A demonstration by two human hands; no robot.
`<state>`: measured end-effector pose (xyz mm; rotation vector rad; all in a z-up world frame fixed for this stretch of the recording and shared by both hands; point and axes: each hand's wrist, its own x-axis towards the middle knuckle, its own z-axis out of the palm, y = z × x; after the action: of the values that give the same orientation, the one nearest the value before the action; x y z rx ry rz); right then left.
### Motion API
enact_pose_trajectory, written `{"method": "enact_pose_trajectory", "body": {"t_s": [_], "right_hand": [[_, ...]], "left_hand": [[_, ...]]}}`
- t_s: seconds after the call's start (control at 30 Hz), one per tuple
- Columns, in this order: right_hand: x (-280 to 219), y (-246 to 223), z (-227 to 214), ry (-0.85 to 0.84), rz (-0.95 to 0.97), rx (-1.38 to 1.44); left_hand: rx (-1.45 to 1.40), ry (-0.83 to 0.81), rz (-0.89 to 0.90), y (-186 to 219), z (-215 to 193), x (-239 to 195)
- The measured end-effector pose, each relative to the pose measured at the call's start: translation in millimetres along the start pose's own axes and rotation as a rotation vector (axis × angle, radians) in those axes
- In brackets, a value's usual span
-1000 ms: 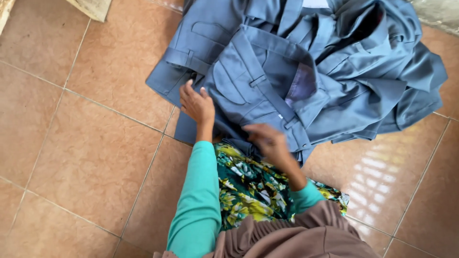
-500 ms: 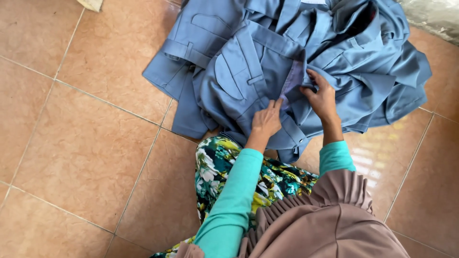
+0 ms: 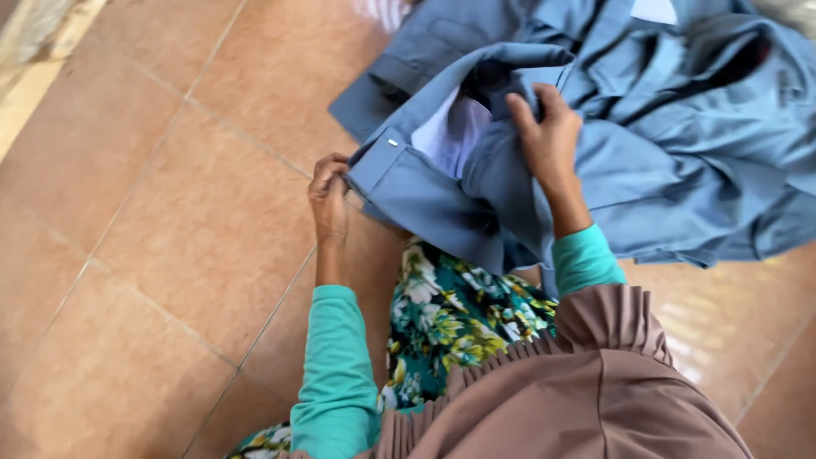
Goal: The person sits on a tiled floor and folds multiple pairs of grey trousers by hand. They smooth each pair, fold the legs, then fold the garment in half and place it on a growing stack to the left.
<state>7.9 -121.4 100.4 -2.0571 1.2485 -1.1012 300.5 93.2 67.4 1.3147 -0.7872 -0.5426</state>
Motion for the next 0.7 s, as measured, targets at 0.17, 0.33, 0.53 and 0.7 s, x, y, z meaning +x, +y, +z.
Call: {"method": "enact_pose_trajectory", "body": {"t_s": [0.17, 0.33, 0.53, 0.7], "right_hand": [[-48, -123, 121, -0.255, -0.128, 0.262], [-138, -131, 194, -0.848, -0.356, 0.180], [-171, -116, 146, -1.131, -0.411, -0.516], [-193, -120, 129, -1.034, -0.558, -0.732]], "left_hand": [[-0.221, 0.422, -0.303, -49, -76, -42], [-0.435, 0.588, -0.688, -101, -84, -104], [-0.236, 0.668, -0.888, -30, -8, -122], [0.185, 0.716, -0.804, -129, -17, -118]]}}
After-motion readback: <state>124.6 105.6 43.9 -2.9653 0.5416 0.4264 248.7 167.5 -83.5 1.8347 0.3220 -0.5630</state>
